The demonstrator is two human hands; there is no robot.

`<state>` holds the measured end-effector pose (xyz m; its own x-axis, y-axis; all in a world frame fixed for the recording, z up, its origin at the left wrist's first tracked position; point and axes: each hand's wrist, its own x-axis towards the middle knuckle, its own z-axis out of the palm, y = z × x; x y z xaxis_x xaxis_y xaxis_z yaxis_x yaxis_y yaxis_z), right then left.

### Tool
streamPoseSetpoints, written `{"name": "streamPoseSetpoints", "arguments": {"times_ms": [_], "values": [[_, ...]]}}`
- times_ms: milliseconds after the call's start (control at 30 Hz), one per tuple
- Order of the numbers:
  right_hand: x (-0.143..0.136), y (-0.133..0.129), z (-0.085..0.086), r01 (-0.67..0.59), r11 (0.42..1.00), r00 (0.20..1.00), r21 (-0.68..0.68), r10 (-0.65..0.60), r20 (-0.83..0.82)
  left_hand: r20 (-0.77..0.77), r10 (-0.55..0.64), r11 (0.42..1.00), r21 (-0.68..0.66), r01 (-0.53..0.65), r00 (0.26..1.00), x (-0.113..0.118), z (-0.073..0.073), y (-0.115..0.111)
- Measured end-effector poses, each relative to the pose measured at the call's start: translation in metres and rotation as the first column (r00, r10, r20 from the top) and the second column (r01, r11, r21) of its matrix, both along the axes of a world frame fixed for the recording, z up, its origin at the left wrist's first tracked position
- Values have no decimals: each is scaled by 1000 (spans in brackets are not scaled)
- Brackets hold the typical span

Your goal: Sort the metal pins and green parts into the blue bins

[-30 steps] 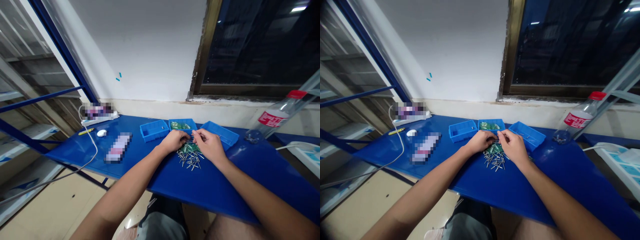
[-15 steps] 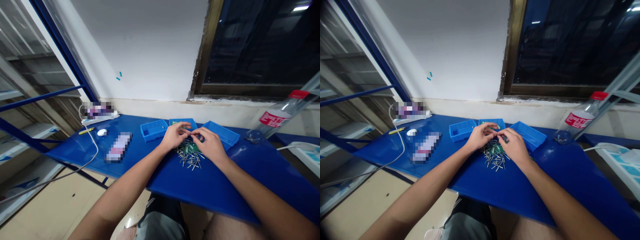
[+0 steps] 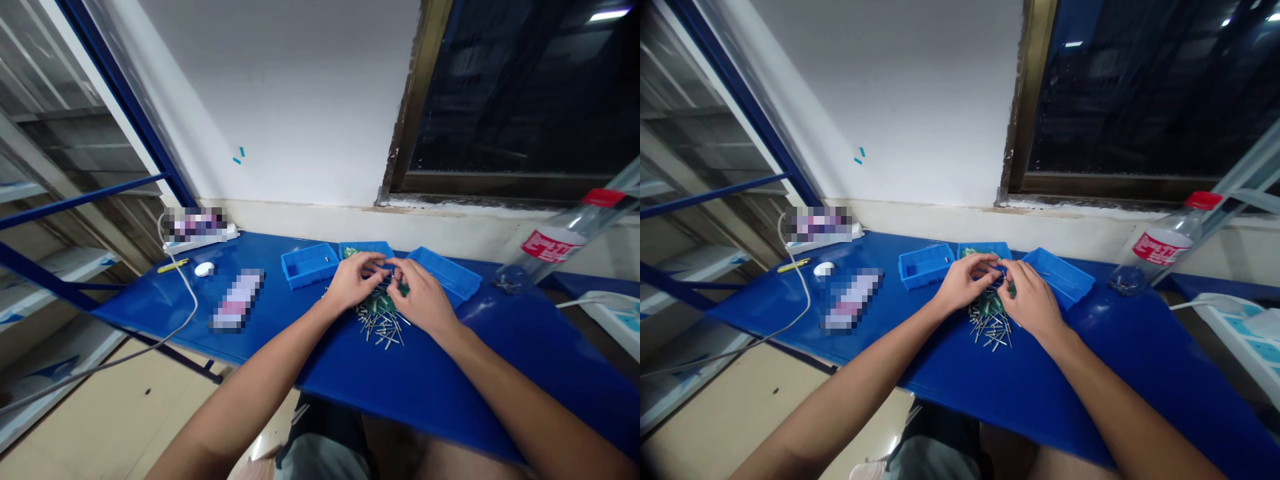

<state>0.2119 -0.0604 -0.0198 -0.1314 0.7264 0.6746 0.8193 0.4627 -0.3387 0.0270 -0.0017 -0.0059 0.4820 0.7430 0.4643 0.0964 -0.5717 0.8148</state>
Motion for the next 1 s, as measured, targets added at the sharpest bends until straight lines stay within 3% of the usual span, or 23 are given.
{"name": "streamPoseSetpoints", "arguments": {"times_ms": [167,333,500,667,867,1000], "values": [[-2,-5,5,8,999,990,-36,-13,-140,-272,-3,1000,18,9,962,-3,6,-9],[1,-2,5,5,995,977,-101,-26,-212,-190,-46,998,20,51,981,0,2,-11],[3,3,-1,-78,980,956,-181,22,-294,-114,-11,1000,8,12,993,1,-9,-2],[-1,1,-1,-67,962,933,-264,-33,-359,-96,48,999,29,-46,994,-3,-11,1],[2,1,0,-49,977,957,-209,-14,-290,-169,5,992,123,16,986,-5,-6,2],[5,3,-1,-70,976,940,-206,-5,-340,-107,11,994,106,0,994,-5,-6,7]]}}
